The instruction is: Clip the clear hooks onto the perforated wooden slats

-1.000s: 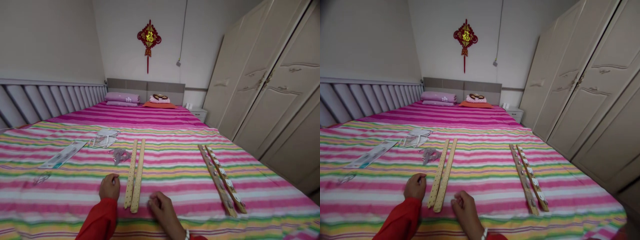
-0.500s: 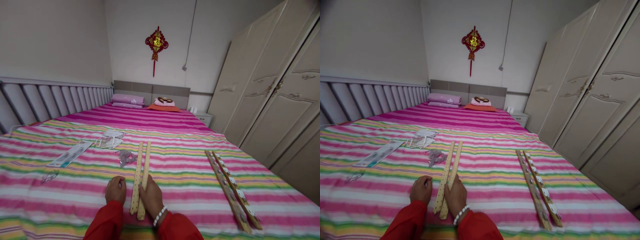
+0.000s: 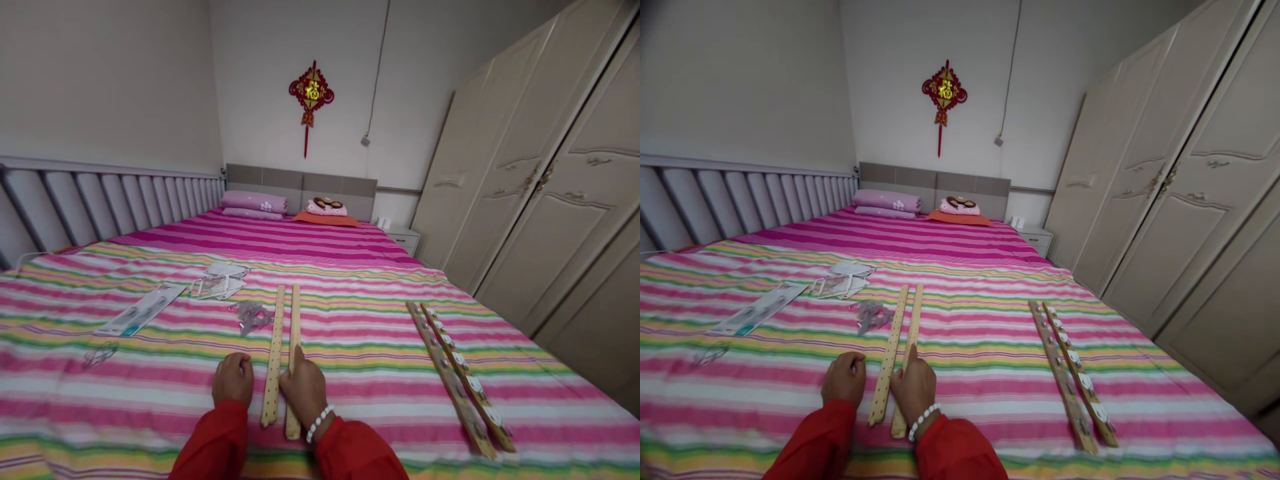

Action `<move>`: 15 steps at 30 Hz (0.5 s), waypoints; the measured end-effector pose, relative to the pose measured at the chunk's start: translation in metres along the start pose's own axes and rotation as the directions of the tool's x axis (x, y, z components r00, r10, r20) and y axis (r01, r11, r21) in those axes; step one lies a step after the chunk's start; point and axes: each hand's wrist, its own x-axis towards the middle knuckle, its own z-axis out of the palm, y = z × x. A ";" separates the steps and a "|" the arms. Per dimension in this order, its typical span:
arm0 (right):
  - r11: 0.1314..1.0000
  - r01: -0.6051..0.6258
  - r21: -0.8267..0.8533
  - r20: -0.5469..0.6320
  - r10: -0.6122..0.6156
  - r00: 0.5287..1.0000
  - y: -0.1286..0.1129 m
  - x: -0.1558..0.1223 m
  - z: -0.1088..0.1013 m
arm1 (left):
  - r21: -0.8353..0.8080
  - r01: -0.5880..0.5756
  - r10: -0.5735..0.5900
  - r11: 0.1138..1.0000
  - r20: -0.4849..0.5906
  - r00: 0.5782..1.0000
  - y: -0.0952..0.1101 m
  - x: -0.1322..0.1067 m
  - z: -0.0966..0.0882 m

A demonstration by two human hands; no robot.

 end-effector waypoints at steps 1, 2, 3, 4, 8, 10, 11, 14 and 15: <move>1.000 -0.004 -0.008 -0.006 0.004 1.000 0.002 -0.001 -0.001 | 0.002 -0.001 0.001 1.000 0.000 1.000 0.000 0.000 0.000; 1.000 -0.010 -0.017 -0.011 0.010 1.000 0.005 -0.003 -0.003 | 0.005 -0.001 0.001 1.000 -0.003 1.000 0.001 -0.001 0.000; 1.000 -0.015 -0.026 -0.018 0.015 1.000 0.007 -0.005 -0.004 | 0.006 -0.001 0.001 1.000 -0.007 1.000 0.003 -0.001 -0.001; 0.999 -0.019 -0.035 -0.027 0.018 0.999 0.010 -0.007 -0.006 | 0.007 0.001 -0.001 1.000 -0.010 1.000 0.005 -0.002 -0.002; 0.999 -0.017 -0.049 -0.059 0.014 0.998 0.019 -0.016 -0.009 | 0.012 0.027 -0.027 1.000 -0.014 1.000 0.011 -0.004 -0.005; 0.998 -0.027 -0.048 -0.067 0.024 0.997 0.023 -0.018 -0.009 | 0.013 0.036 -0.036 0.999 -0.010 0.999 0.012 -0.004 -0.006; 0.998 -0.031 -0.047 -0.068 0.028 0.997 0.025 -0.019 -0.009 | 0.013 0.038 -0.038 0.999 -0.008 0.999 0.013 -0.004 -0.007; 0.998 -0.036 -0.048 -0.060 0.033 0.998 0.031 -0.021 -0.011 | 0.011 0.041 -0.041 0.999 -0.004 0.999 0.012 -0.004 -0.007; 0.998 -0.036 -0.046 -0.059 0.033 0.998 0.033 -0.022 -0.012 | 0.008 0.041 -0.041 0.999 -0.005 0.999 0.012 -0.004 -0.007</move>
